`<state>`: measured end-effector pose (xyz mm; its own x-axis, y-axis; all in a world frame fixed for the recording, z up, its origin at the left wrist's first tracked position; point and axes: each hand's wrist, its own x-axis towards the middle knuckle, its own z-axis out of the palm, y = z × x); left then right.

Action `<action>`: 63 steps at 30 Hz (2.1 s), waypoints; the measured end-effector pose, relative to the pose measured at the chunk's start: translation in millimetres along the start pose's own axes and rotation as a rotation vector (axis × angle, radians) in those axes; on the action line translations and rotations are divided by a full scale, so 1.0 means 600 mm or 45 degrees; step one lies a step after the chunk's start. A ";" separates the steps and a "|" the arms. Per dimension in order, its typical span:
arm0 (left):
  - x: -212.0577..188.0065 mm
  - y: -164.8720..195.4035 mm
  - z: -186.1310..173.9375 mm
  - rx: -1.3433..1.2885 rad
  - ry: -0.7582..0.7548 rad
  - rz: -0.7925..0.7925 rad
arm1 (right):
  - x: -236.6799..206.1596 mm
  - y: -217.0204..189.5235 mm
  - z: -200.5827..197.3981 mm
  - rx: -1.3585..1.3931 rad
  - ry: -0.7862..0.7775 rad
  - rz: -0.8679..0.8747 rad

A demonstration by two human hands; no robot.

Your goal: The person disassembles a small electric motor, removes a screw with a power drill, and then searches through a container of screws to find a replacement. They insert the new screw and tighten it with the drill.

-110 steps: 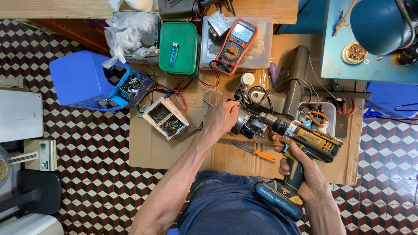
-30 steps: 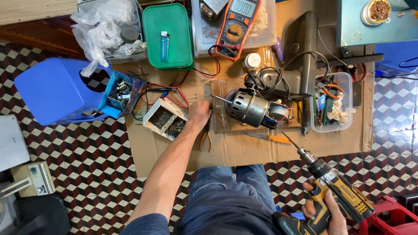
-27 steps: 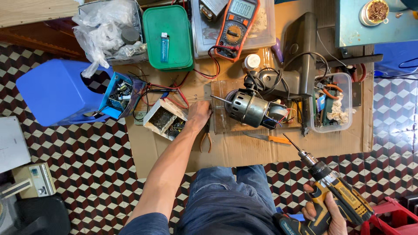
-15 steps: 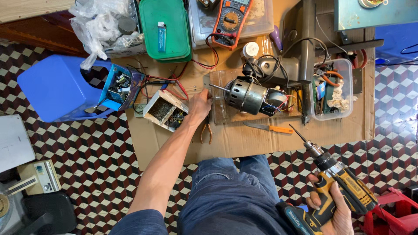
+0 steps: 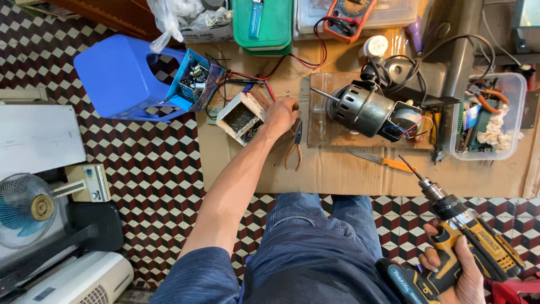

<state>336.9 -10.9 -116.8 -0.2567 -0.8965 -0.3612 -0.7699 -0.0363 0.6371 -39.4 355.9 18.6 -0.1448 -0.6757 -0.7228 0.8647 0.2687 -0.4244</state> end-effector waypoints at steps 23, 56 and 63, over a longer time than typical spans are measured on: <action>-0.004 -0.015 0.006 0.516 -0.286 -0.114 | 0.023 -0.017 -0.036 0.036 -0.179 -0.012; 0.090 -0.005 -0.014 -0.568 0.433 -0.133 | 0.064 0.048 -0.003 -0.254 0.037 -0.006; 0.208 0.054 -0.002 -0.458 0.528 -0.131 | 0.100 0.044 -0.013 -0.346 -0.063 0.014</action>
<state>280.5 -124.6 -140.7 0.1169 -0.9763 -0.1821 -0.5120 -0.2163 0.8313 -29.2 327.9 -40.5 -0.1068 -0.7027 -0.7035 0.7041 0.4460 -0.5525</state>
